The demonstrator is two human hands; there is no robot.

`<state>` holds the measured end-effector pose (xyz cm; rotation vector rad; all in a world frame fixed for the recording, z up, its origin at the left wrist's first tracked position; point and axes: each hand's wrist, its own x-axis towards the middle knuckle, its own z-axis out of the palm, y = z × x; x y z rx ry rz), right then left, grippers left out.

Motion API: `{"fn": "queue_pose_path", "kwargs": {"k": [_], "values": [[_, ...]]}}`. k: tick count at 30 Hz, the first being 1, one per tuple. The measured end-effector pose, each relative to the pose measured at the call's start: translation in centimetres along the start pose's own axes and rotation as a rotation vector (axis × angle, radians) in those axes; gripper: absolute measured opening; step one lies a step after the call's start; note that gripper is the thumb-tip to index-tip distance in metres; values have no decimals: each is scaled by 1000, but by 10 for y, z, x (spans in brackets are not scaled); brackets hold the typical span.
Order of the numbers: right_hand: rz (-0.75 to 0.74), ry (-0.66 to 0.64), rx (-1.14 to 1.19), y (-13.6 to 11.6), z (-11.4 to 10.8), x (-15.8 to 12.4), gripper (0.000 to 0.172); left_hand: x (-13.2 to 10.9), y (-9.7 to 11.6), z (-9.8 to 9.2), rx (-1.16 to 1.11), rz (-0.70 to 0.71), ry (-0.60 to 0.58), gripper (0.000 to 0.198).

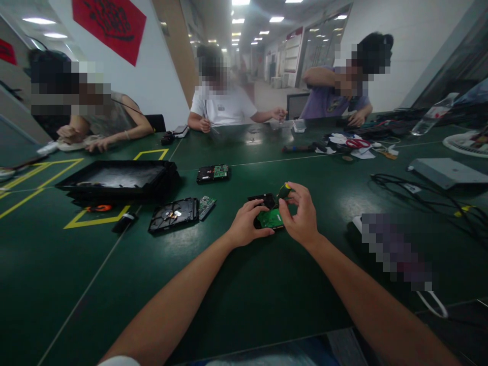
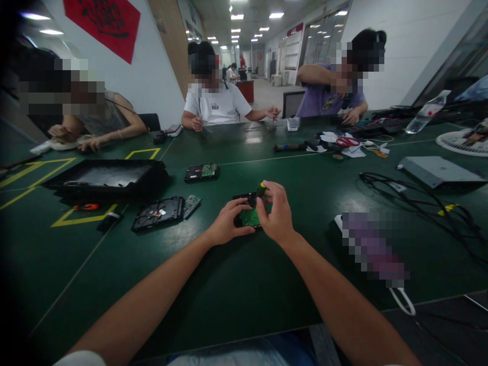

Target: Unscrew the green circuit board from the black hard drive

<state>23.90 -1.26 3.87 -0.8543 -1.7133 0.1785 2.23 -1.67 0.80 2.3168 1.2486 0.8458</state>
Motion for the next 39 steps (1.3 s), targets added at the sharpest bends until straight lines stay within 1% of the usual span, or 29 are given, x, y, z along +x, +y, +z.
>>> {"fn": "queue_pose_path", "kwargs": {"k": [4, 7, 10, 14, 20, 25, 32, 39], "values": [[-22, 13, -24, -1, -1, 1, 58, 0, -2, 1, 10, -1, 1, 72], [-45, -17, -35, -3, -2, 2, 59, 0, 0, 0, 13, 4, 1, 71], [-42, -34, -41, -3, -2, 3, 59, -1, 1, 0, 4, 12, 8, 70], [-39, 0, -47, -2, -2, 3, 59, 0, 1, 0, -2, 12, 13, 70], [-32, -23, -35, -2, -2, 3, 58, 0, 1, 0, 5, 21, 15, 68], [-18, 10, -36, 1, -1, 1, 61, 0, -1, 1, 16, 25, 11, 69], [-15, -9, -27, 2, -1, 1, 59, -1, -2, 1, 15, 29, 19, 69], [-27, -37, -52, 0, -2, 2, 61, 0, -3, 2, 2, 21, 14, 70]]}}
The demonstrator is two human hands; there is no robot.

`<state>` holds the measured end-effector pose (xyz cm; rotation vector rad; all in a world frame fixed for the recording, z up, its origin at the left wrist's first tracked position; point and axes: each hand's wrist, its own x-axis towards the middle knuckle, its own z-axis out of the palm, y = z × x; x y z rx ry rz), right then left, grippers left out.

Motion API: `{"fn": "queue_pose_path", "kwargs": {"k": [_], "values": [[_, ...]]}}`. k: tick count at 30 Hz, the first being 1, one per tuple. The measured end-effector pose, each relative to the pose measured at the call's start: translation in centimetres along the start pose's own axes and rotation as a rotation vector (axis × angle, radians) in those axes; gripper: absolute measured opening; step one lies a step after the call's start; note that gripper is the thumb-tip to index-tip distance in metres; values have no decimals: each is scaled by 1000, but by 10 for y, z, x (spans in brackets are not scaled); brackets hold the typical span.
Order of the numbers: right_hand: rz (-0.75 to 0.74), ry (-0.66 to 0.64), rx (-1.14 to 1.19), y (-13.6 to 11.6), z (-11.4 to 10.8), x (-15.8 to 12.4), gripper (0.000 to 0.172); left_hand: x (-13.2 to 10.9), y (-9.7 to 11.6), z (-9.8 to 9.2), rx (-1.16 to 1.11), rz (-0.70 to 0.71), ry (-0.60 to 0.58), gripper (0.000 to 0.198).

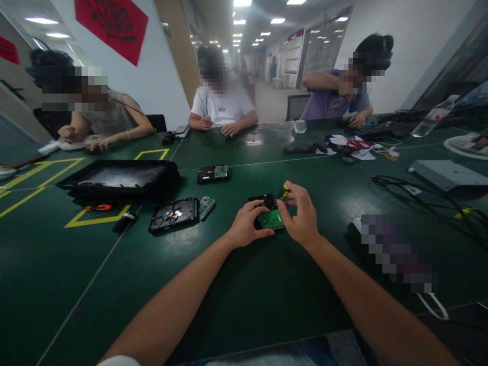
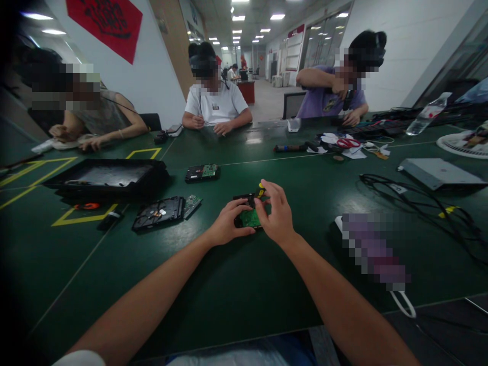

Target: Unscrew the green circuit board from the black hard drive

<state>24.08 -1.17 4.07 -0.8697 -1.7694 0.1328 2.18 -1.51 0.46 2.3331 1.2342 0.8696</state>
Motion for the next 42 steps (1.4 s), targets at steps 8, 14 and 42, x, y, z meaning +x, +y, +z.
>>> {"fn": "queue_pose_path", "kwargs": {"k": [8, 14, 42], "values": [[12, 42, 8, -1, 2, 0, 59, 0, 1, 0, 1, -1, 5, 69], [1, 30, 10, -1, 1, 1, 58, 0, 2, -1, 8, -11, -6, 70], [3, 18, -6, -2, 0, 1, 61, 0, 4, -2, 7, -23, -13, 70]]}}
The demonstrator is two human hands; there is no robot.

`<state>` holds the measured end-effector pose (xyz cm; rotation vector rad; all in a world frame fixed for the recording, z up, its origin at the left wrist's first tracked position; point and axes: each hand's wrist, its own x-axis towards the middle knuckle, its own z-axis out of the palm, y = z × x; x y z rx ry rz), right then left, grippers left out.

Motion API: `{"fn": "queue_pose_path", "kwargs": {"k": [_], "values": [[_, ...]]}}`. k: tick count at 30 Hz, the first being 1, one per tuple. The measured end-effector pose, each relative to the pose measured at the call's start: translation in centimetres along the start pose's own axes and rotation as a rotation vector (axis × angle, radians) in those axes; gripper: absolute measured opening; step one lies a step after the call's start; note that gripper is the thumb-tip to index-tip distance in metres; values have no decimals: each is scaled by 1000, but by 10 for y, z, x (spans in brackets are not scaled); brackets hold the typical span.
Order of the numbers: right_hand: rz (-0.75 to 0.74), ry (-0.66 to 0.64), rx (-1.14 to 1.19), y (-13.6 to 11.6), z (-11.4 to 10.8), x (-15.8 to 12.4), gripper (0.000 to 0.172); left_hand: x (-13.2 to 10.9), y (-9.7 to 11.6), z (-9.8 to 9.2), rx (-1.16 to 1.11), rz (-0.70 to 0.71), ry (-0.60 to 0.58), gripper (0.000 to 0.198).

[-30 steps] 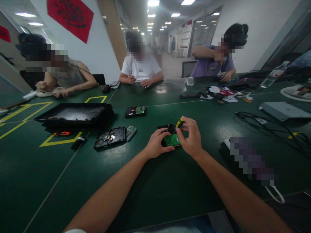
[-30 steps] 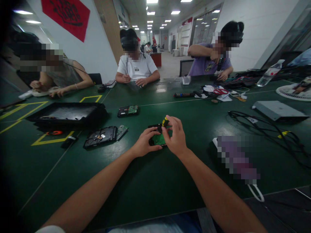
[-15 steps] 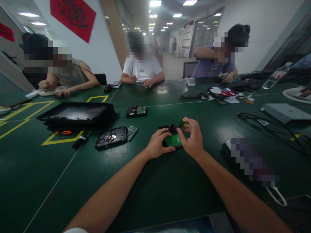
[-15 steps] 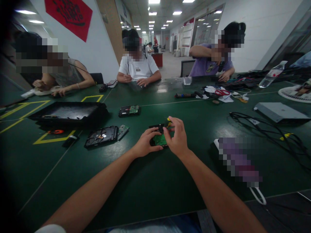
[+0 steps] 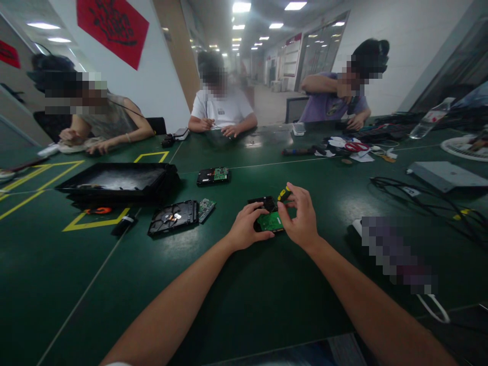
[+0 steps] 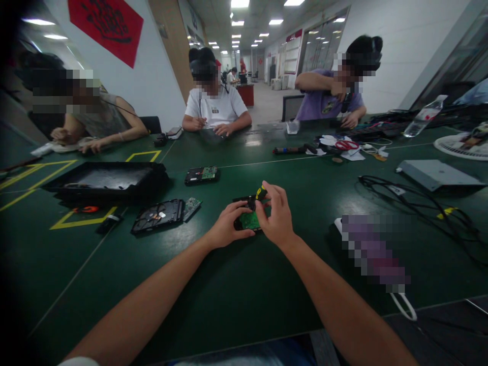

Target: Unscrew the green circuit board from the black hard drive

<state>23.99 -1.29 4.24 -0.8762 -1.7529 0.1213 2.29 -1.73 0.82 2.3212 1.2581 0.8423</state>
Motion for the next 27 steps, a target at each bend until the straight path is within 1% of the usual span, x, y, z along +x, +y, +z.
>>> {"fn": "queue_pose_path", "kwargs": {"k": [2, 10, 15, 23, 27], "values": [[1, -12, 0, 0, 0, 0, 61, 0, 0, 0, -3, 0, -1, 70], [15, 11, 10, 3, 1, -1, 60, 0, -2, 1, -4, 6, 7, 70], [29, -2, 52, 3, 2, -2, 62, -1, -3, 2, -7, 5, 5, 70], [35, -8, 36, 4, 2, -2, 60, 0, -2, 2, -15, 13, 8, 70], [36, -2, 35, 4, 2, -2, 61, 0, -3, 3, -14, 10, 10, 71]]}}
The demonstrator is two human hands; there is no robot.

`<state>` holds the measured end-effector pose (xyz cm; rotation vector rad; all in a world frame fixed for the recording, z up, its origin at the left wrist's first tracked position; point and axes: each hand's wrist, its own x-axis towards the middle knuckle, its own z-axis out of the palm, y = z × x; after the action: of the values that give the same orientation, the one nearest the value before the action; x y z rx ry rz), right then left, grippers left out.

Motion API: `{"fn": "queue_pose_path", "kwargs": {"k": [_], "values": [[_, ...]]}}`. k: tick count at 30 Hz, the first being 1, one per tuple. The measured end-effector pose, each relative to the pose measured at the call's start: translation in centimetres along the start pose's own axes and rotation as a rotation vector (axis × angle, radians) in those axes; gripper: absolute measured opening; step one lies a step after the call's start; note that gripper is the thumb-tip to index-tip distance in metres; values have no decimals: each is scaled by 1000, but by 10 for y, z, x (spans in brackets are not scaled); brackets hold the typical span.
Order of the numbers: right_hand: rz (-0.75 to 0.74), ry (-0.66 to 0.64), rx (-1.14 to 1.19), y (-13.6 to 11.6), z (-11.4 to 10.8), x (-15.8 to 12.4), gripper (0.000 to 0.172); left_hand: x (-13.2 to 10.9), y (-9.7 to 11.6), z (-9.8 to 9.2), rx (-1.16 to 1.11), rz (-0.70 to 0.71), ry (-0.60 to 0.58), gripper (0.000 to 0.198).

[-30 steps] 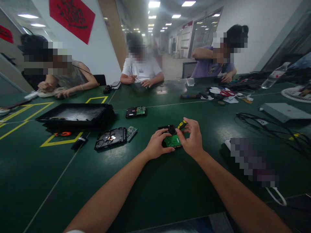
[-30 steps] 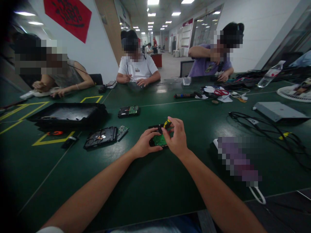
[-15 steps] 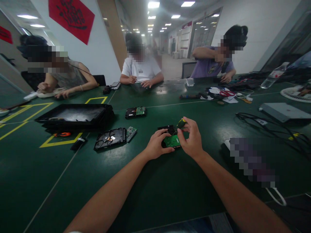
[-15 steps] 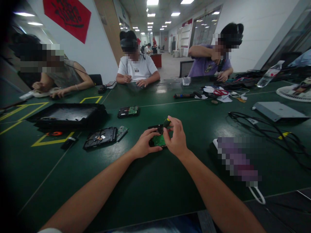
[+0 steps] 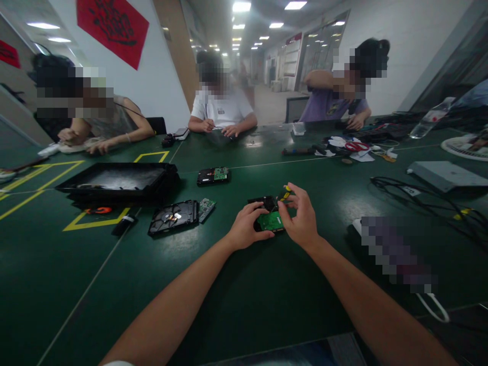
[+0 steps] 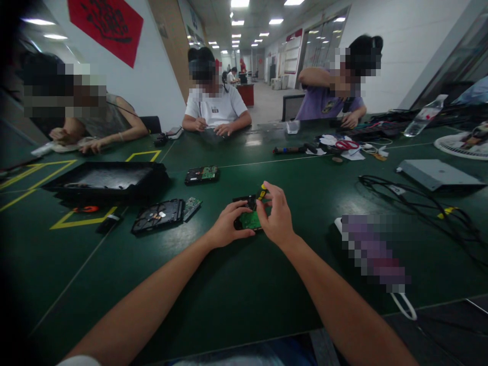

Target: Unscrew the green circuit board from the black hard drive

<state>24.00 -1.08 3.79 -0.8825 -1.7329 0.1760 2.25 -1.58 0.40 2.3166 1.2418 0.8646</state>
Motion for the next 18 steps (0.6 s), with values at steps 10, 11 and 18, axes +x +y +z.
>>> {"fn": "queue_pose_path", "kwargs": {"k": [10, 11, 18], "values": [[-12, -13, -40, -6, -2, 3, 62, 0, 2, -2, 2, -1, 0, 71], [-8, -8, -40, -5, -2, 3, 62, 0, 2, -2, -1, -3, 0, 71], [-31, -3, -65, -2, -2, 2, 66, 0, 2, -2, 10, 14, 1, 70]]}}
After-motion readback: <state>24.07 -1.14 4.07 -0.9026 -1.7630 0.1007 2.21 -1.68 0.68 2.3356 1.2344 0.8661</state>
